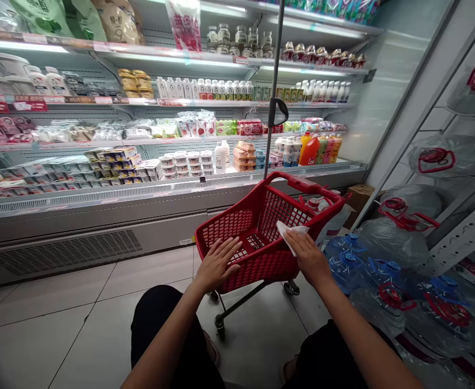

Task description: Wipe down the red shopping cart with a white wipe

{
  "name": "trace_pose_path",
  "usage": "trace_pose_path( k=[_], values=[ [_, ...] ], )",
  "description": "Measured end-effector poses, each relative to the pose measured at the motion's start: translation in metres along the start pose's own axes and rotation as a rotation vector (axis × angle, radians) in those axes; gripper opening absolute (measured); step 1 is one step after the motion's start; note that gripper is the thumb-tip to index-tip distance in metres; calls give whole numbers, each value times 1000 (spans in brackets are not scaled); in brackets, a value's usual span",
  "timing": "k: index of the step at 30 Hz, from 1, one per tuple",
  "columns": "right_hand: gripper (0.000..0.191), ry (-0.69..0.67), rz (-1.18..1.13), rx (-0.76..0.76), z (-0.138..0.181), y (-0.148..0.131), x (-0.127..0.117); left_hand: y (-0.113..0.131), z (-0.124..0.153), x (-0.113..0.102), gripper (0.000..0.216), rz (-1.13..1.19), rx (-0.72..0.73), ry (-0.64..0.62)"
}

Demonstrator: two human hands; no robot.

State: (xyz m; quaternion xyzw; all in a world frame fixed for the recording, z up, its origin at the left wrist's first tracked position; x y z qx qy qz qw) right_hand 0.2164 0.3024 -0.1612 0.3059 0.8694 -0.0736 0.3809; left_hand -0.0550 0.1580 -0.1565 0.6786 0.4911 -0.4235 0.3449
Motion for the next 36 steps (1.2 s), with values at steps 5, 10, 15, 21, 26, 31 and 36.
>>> trace_pose_path(
  k=[5,10,15,21,26,31,36],
  values=[
    [82,10,-41,-27,-8,-80,11,8,-6,3,75,-9,11,20],
    [79,-65,-149,-209,-12,-146,19,10,-4,3,77,-38,5,46],
    [81,-31,-73,-117,-8,-51,8,7,0,-1,77,-44,-8,50],
    [72,18,-46,28,-13,-13,1,3,-6,3,73,-40,10,48],
    [65,-4,-136,-120,-20,-131,23,3,-7,4,72,-55,40,50],
    [65,-19,-214,-260,-18,-153,23,9,-3,1,62,-67,70,43],
    [75,-79,-95,-126,-14,-43,5,-6,-1,-2,60,-70,61,22]
  ],
)
Point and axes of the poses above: each hand's wrist, its own z-axis away from the middle knuckle, its own x-axis out of the palm, y = z × x, the point moved 5 cm from there along -z, towards the middle knuckle, and after that the axes turned 4 degrees about z, right-handed, at the moved point
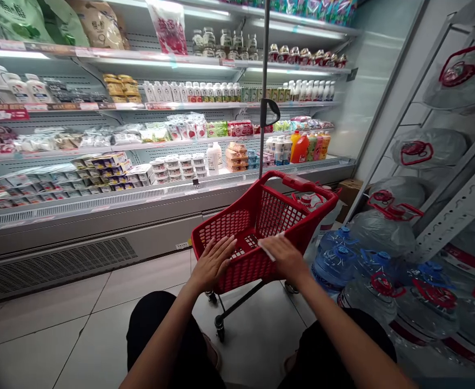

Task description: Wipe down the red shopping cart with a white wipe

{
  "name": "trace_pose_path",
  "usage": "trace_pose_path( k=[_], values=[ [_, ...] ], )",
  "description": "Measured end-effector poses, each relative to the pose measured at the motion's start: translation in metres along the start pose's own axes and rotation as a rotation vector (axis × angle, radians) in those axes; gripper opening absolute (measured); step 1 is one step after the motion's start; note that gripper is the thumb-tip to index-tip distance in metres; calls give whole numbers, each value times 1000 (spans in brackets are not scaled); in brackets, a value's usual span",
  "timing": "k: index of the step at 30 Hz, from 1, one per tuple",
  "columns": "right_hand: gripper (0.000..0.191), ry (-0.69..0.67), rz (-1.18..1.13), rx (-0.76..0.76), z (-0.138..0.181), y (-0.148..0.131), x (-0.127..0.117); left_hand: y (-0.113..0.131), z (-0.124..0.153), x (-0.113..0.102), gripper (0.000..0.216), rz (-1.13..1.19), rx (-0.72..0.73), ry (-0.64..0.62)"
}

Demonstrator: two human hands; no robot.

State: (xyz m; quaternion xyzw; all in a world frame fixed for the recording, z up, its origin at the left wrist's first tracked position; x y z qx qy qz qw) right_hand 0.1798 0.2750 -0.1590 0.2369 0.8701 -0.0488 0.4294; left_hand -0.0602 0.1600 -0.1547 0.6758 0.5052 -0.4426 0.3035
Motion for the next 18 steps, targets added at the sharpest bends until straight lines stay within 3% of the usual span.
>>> trace_pose_path(
  k=[3,5,7,11,13,15,18],
  values=[
    [81,23,74,99,13,46,-15,-19,2,-2,61,-7,-34,-4],
    [83,45,89,133,17,48,-16,-25,0,-2,62,-21,-84,19],
    [83,59,79,137,15,29,-7,-18,-6,2,63,-32,-117,48],
    [80,20,50,37,-1,-26,15,20,-24,23,70,2,-67,66],
    [81,-13,62,-9,-5,-33,16,29,-29,29,71,14,-115,92],
    [83,-27,100,-9,-2,-20,7,27,-29,31,69,23,-148,94],
    [81,-34,186,63,15,23,-22,17,-25,28,68,38,-143,66]
  ],
)
Point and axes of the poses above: each hand's wrist, its own z-axis away from the middle knuckle, its own x-axis out of the palm, y = z × x, the point moved 5 cm from there along -z, towards the middle knuckle, and after that the axes turned 4 degrees about z, right-handed, at the moved point
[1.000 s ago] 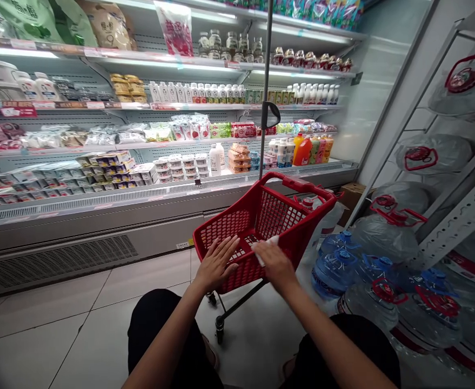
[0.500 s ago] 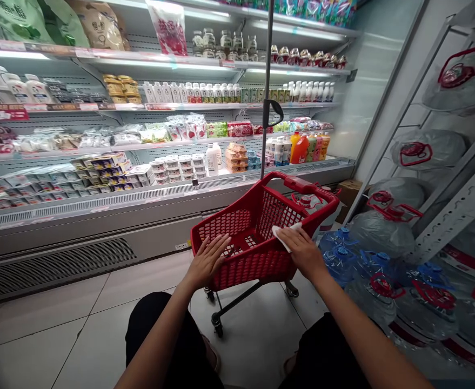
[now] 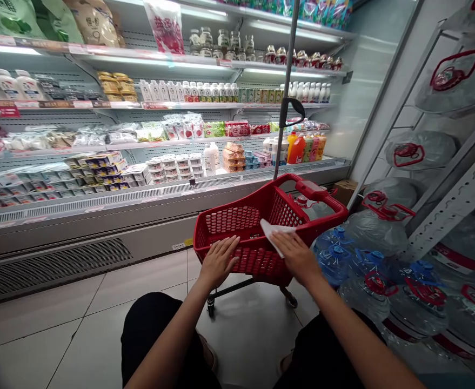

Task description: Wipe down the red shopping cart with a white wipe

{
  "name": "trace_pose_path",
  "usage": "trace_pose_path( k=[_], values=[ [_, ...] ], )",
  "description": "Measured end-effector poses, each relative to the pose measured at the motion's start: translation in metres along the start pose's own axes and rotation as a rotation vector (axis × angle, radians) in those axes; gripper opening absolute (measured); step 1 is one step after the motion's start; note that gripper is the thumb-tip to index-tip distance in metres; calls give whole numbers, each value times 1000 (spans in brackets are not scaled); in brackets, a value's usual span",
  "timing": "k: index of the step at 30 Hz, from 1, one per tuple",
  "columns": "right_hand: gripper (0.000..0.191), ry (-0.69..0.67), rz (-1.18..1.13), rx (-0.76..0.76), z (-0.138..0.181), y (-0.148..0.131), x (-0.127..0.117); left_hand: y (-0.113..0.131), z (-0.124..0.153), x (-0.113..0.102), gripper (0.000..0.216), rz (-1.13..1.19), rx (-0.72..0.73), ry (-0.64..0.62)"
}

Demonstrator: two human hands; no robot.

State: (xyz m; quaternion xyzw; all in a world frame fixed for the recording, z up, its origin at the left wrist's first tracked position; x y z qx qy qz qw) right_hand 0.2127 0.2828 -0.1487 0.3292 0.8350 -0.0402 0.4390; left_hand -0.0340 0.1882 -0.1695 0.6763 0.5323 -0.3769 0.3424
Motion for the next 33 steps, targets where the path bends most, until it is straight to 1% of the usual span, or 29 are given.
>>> trace_pose_path(
  k=[2,4,6,7,9,10,12,14,16,18,19,21,23,25,27,28,29,30,31,33],
  values=[
    [79,-10,62,59,15,35,-17,-5,1,-3,68,12,-2,-11],
    [79,2,121,125,30,65,-36,-6,2,-4,67,23,-11,-13],
    [79,33,163,191,41,85,-51,-2,3,-3,66,31,-19,-10],
    [78,46,172,217,45,90,-56,1,4,-2,66,33,-22,-5],
    [74,65,169,258,45,88,-57,7,6,0,67,30,-23,10],
    [73,74,159,271,42,82,-54,10,7,1,68,25,-23,20],
    [71,83,129,271,32,60,-40,15,9,2,70,11,-26,40],
    [73,79,87,216,18,30,-22,18,11,3,73,-6,-31,48],
    [75,72,39,127,7,2,-7,18,12,2,73,-21,-34,42],
    [77,59,11,47,2,-10,-1,17,13,-1,73,-30,-30,31],
    [78,49,13,27,4,-7,-2,15,14,-2,73,-30,-26,27],
    [77,28,48,44,12,16,-10,13,14,-6,72,-25,-18,24],
    [75,28,103,129,25,55,-25,12,16,-8,72,-15,-18,30],
    [73,56,150,236,39,95,-42,11,17,-7,72,-9,-27,43],
    [71,84,170,310,46,121,-51,12,18,-5,73,-6,-40,58],
    [70,86,168,326,47,125,-52,13,18,-4,74,-6,-46,65],
    [70,80,159,332,46,123,-50,13,19,-2,75,-7,-50,70],
    [70,70,144,328,42,115,-46,14,19,0,75,-8,-53,74],
    [71,58,124,313,37,102,-39,15,19,1,76,-9,-54,78],
    [75,36,77,258,24,64,-22,17,19,3,76,-11,-54,82]
  ],
)
Point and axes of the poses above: each hand's wrist, its own z-axis away from the middle knuckle, its own x-axis out of the palm, y = z × x, the point moved 5 cm from there along -z, towards the middle knuckle, and after that the axes turned 4 degrees about z, right-handed, at the moved point
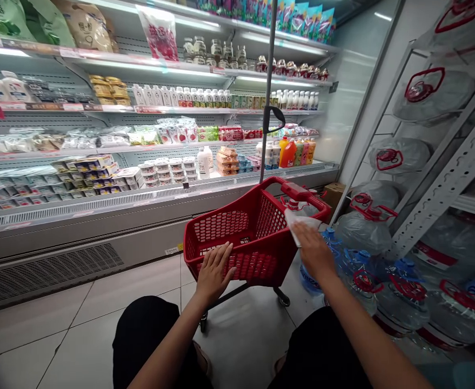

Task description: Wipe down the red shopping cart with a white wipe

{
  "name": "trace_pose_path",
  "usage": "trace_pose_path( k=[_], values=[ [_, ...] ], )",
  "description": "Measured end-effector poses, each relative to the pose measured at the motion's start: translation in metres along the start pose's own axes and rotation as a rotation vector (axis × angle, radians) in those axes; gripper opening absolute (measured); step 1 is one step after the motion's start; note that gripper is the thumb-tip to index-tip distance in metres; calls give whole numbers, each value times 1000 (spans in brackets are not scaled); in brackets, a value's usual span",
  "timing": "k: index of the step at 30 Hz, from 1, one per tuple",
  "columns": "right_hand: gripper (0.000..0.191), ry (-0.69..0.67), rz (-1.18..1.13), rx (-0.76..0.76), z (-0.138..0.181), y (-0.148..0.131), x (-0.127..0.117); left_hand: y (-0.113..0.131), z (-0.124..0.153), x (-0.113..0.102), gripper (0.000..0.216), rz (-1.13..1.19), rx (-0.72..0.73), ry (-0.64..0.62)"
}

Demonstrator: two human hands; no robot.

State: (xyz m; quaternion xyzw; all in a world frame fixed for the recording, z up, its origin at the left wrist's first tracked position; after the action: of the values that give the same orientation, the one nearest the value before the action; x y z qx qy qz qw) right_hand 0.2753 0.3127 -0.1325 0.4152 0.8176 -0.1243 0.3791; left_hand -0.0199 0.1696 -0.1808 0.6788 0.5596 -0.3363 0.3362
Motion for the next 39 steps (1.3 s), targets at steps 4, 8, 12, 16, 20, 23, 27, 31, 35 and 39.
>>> trace_pose_path(
  k=[4,8,12,16,20,23,27,31,35,39],
  values=[
    [84,-25,-104,-173,-2,-75,20,-2,1,0,76,-8,-3,4],
    [88,-35,-69,-218,-4,-55,16,-6,1,-2,75,-5,6,-23],
    [83,-9,28,-71,-8,12,4,-6,-2,-2,74,27,4,-41],
    [82,3,-12,26,-4,19,7,-3,-6,0,75,54,-9,-61],
    [86,-2,-82,43,2,-15,16,-1,-6,-2,76,79,3,-110],
    [83,13,-97,46,0,-27,21,0,-4,-5,76,84,11,-115],
    [75,52,-52,7,-11,-36,27,5,-1,-6,76,77,19,-91],
    [69,-9,-62,-53,-22,-79,40,14,3,-3,77,11,14,-44],
    [72,-65,-88,-221,-18,-128,49,18,6,-4,77,-55,7,1],
    [79,-63,-54,-310,-6,-96,43,11,7,-11,74,-76,78,-12]
  ],
)
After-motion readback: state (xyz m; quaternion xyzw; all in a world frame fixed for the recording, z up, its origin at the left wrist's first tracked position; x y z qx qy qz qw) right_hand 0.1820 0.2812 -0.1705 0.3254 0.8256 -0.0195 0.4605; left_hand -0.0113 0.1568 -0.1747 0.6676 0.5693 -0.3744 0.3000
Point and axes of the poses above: each hand's wrist, its own z-axis away from the middle knuckle, its own x-axis out of the palm, y = z × x, the point moved 5 cm from there along -z, towards the middle knuckle, and after that the axes turned 4 degrees about z, right-handed, at the moved point
